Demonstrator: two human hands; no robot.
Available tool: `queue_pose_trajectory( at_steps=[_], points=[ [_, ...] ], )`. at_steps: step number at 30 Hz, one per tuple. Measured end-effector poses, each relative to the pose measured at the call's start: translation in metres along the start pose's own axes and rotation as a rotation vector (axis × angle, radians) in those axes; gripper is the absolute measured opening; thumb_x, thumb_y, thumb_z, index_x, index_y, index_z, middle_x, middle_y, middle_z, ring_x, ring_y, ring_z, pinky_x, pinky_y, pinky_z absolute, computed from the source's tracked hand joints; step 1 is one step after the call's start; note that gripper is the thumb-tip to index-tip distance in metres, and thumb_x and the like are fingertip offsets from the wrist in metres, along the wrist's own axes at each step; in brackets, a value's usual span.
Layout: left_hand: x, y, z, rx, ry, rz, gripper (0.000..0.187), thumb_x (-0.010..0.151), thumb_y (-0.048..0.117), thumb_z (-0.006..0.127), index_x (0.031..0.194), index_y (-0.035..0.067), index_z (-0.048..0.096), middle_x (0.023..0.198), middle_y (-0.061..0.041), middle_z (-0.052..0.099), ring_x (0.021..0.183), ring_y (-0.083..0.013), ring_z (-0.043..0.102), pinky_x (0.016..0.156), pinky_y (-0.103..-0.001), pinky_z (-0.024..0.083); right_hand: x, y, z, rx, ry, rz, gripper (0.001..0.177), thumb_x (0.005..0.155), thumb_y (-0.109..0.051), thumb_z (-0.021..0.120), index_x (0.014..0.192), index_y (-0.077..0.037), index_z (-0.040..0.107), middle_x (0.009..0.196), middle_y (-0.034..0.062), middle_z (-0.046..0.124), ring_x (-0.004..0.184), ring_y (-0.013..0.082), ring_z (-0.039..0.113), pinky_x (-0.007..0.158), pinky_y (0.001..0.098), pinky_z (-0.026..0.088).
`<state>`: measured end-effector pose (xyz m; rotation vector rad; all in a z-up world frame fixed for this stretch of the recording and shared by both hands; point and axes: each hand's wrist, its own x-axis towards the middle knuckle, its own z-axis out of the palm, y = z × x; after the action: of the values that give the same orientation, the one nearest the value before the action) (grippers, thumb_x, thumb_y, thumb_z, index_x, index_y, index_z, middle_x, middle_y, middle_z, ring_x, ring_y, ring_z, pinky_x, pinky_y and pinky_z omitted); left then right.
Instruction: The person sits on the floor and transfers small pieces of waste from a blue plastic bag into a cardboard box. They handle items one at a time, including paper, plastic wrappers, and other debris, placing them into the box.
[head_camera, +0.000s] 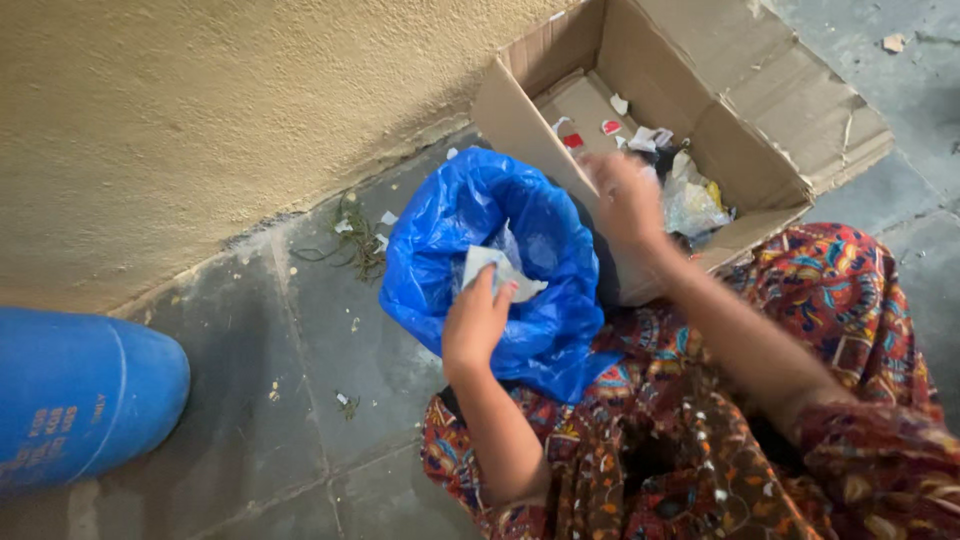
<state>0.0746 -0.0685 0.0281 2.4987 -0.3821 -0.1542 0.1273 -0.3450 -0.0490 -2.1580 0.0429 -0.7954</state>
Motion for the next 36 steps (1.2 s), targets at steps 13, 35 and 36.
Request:
queue_pose_trajectory(
  at_steps=[13,35,36],
  points=[
    [0.050,-0.069,0.070,0.176,-0.003,-0.069,0.059,0.095,0.045,0.061,0.136,0.004,0.058,0.144,-0.027,0.054,0.116,-0.0463,0.062,0.095,-0.052,0.050,0.027,0.165,-0.065,-0.656,-0.675,0.287,0.062,0.076,-0.037,0.082,0.123,0.000,0.066,0.114,0.0303,0.069,0.101,0.0474,0.066,0.082,0.0554,0.053],
    [0.040,0.005,0.027,-0.015,0.232,0.205,0.050,0.096,0.037,0.065,0.139,0.011,0.058,0.138,-0.013,0.066,0.125,-0.0358,0.064,0.107,-0.049,0.043,0.030,-0.002,-0.124,-0.089,-0.271,-0.030,0.016,0.103,0.000,0.065,0.115,-0.006,0.074,0.106,0.0127,0.074,0.102,0.0248,0.069,0.089,0.0354,0.054],
    [0.037,0.019,0.019,-0.176,0.269,0.306,0.054,0.100,0.037,0.067,0.144,0.008,0.056,0.142,-0.016,0.064,0.129,-0.0363,0.063,0.111,-0.042,0.048,0.025,-0.011,-0.120,0.039,-0.269,0.047,0.017,0.101,0.001,0.066,0.115,-0.004,0.073,0.108,0.0110,0.074,0.101,0.0197,0.068,0.088,0.0324,0.054]
  ],
)
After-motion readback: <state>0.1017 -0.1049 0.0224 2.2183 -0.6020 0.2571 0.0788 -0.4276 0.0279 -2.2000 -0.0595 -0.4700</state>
